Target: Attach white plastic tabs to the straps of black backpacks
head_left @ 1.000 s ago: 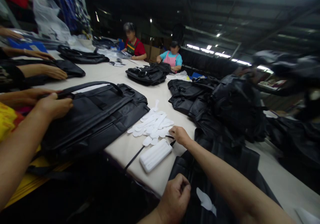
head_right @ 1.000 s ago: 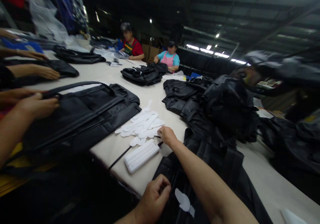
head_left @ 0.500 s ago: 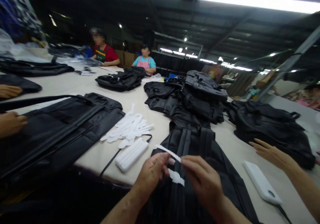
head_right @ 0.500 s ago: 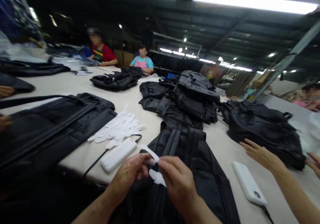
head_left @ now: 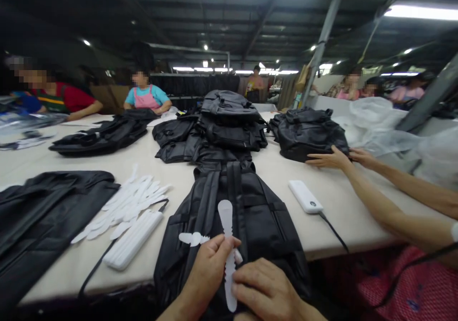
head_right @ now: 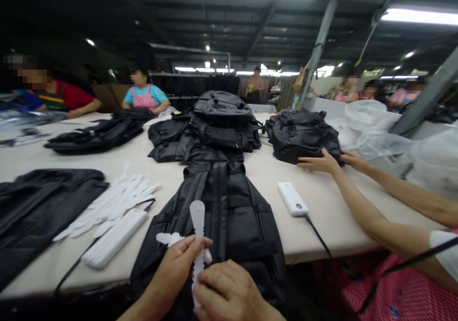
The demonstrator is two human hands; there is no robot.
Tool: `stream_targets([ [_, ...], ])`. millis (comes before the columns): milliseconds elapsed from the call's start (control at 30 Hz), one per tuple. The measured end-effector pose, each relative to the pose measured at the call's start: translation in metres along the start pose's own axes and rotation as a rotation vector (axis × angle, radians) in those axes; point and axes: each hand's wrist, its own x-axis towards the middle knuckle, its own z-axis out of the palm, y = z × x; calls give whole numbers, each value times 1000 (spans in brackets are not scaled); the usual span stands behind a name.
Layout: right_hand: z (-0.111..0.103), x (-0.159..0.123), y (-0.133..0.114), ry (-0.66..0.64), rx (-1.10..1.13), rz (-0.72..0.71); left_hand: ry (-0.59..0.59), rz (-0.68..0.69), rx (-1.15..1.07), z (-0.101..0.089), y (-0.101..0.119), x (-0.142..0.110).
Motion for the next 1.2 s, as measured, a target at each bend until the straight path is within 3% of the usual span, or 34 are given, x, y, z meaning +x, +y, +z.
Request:
stream_targets([
  [100, -25, -3, 2, 39, 77, 58, -42, -2, 91, 11, 2, -2],
  [267, -54, -10, 16, 143, 115, 428, -76, -74, 141, 26, 2, -3],
  [400, -46, -13, 28, 84, 261, 789, -128, -71, 169, 37, -7, 0],
  [533, -27, -12, 32, -18, 438, 943, -186, 9, 235, 50, -21, 0],
  [633, -28, -16, 35, 80, 617, 1108, -257, 143, 387, 49, -23, -1],
  [700, -39, -24, 42, 241, 708, 1242, -166, 254, 517, 39, -19, 2],
  [767, -54, -36, 53, 379, 743, 1354, 36, 284, 597, 24, -16, 9],
  [867, -71, -50, 63, 459, 805, 1435, 195, 191, 620, 6, -18, 24],
  [967, -67, -51, 59, 423, 978, 1456, 177, 127, 633, 5, -25, 39],
  [1100, -43, -42, 43, 303, 1057, 1472, 202, 48, 750, 15, -25, 51],
  [1200, -29, -42, 32, 200, 1041, 1520, 82, -56, 675, 19, -20, 48],
])
